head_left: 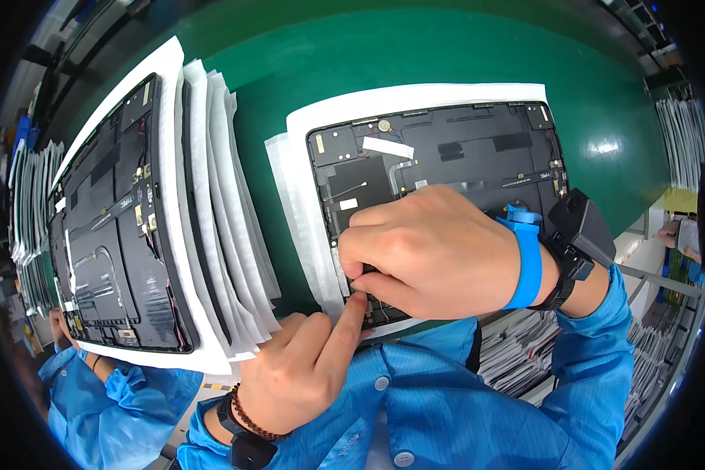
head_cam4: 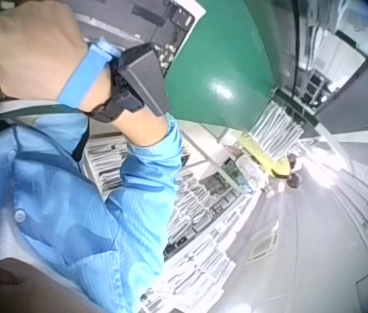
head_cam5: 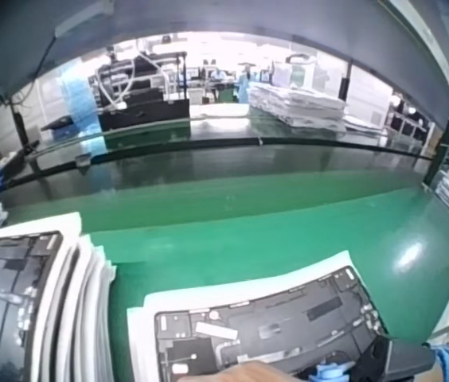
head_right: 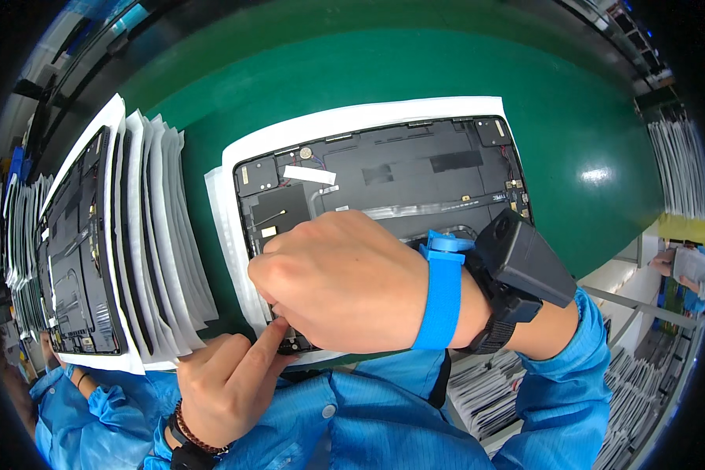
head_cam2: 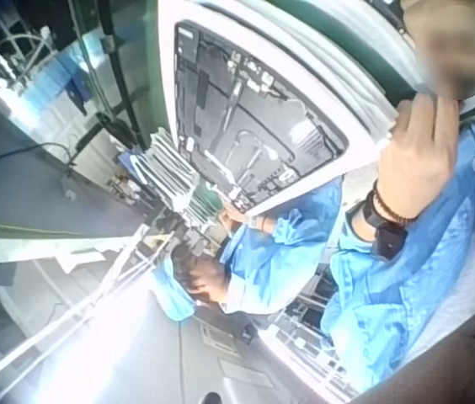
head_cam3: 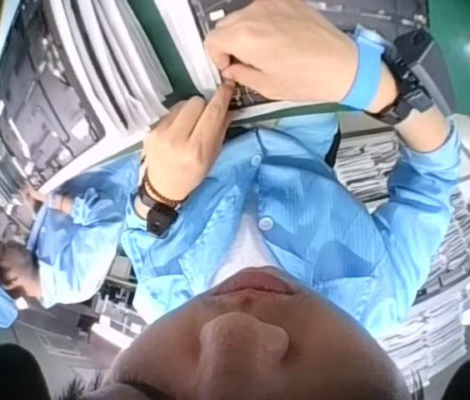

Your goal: Installing small components and internal wiring into a tablet or laptop chassis on a production line.

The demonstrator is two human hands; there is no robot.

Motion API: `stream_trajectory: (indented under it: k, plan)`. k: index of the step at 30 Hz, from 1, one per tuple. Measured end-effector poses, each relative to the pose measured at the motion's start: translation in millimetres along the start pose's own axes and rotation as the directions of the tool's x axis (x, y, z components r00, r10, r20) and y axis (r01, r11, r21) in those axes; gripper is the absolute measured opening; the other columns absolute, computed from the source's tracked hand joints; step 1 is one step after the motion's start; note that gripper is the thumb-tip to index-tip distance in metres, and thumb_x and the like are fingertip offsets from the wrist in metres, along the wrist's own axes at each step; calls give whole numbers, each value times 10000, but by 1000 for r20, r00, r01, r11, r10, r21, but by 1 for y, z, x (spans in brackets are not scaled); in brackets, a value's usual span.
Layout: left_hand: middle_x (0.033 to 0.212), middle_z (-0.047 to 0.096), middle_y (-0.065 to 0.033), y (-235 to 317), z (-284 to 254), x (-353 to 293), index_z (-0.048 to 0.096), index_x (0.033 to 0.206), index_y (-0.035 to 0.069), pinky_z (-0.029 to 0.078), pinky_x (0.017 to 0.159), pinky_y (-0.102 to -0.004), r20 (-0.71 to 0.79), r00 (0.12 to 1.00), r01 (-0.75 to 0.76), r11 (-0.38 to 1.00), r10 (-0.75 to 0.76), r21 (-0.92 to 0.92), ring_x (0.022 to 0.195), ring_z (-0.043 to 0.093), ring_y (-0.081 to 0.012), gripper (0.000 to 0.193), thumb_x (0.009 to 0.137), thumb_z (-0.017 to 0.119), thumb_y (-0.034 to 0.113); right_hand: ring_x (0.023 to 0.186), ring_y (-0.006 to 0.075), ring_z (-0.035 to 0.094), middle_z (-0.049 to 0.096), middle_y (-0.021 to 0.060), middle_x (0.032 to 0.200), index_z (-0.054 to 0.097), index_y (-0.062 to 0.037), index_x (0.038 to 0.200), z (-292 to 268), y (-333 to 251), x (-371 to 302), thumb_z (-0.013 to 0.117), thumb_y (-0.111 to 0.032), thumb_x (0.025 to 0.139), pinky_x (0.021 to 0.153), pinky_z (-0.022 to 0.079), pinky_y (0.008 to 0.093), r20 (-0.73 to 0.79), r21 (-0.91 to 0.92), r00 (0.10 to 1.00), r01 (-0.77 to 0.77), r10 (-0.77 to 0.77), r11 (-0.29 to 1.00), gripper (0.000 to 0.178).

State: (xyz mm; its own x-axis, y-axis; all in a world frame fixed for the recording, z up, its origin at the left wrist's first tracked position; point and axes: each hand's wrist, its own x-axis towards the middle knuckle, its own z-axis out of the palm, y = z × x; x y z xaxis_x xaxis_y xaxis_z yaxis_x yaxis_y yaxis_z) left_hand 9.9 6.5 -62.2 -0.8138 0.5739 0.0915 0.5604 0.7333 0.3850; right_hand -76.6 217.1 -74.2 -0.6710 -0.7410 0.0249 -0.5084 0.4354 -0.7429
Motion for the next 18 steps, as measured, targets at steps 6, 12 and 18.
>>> stream_trajectory:
  k: [6, 12, 18]
  plan:
    - [633, 447, -22, 2, 1, 0, 757, 1128, 28, 402, 446, -327, -19, 1000, -1, 1000, 1, 9, 500, 514, -161, 469, 685, 875, 124, 633, 295, 597, 595, 92, 724, 639, -52, 818, -9, 0, -2, 744, -71, 808, 559, 452, 420, -15, 210, 1000, -24, 28, 977, 107]
    - [628, 447, -17, 4, 1, -2, 752, 1151, 24, 391, 439, -325, -14, 1000, 1, 1000, -1, 13, 492, 505, -157, 481, 698, 873, 127, 528, 210, 513, 505, 32, 700, 652, -79, 889, -17, 0, -7, 765, -54, 846, 480, 378, 352, -131, 189, 991, 61, -37, 980, 124]
    - [623, 417, -8, 0, 5, -7, 743, 1187, 22, 375, 441, -327, -68, 997, -36, 998, 39, 54, 491, 484, -155, 540, 675, 880, 123, 617, 296, 603, 541, 84, 776, 577, -46, 790, -11, -1, -20, 703, -104, 801, 514, 481, 409, -82, -77, 989, 118, -124, 990, 139]
